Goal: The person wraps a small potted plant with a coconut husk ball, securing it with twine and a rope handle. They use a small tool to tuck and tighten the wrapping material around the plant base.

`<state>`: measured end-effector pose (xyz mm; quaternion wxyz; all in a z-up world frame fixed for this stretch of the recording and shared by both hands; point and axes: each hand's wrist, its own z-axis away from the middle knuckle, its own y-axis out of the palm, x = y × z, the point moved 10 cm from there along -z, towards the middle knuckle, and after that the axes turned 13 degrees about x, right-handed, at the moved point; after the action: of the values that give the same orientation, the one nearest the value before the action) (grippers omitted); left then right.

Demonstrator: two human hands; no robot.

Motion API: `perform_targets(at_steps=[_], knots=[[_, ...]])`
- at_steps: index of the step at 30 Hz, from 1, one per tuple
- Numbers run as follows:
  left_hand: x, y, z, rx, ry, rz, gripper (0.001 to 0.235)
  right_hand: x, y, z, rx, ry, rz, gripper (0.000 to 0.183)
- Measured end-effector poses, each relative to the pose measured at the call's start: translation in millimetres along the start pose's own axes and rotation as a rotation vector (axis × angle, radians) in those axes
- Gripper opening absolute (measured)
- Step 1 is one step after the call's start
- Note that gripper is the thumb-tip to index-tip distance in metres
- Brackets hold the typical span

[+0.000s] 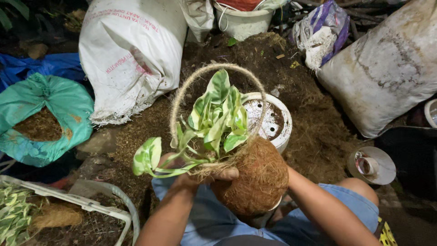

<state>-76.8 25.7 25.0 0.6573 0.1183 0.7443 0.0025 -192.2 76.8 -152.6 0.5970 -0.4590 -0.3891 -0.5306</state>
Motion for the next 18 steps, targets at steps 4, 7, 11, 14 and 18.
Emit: perform_targets(at_steps=[4, 7, 11, 14, 18], knots=[[0.4, -5.8, -6.2, 0.035, 0.011, 0.056, 0.070, 11.7, 3.3, 5.2, 0.107, -0.061, 0.000, 0.023], [-2.9, -11.1, -6.2, 0.040, 0.042, 0.141, 0.067, 34.6, -20.4, -0.5, 0.057, -0.149, -0.046, 0.024], [-20.3, -32.3, 0.1, 0.010, 0.130, 0.304, 0.065, 32.5, -78.3, 25.6, -0.246, -0.030, -0.146, 0.027], [-33.3, -55.6, 15.1, -0.062, 0.184, 0.309, 0.063, 12.2, -86.1, 53.3, -0.260, 0.155, 0.023, 0.023], [-37.1, -83.2, 18.9, -0.152, 0.168, 0.143, 0.060, 0.7, -57.6, 61.3, -0.257, -0.126, 0.275, 0.027]])
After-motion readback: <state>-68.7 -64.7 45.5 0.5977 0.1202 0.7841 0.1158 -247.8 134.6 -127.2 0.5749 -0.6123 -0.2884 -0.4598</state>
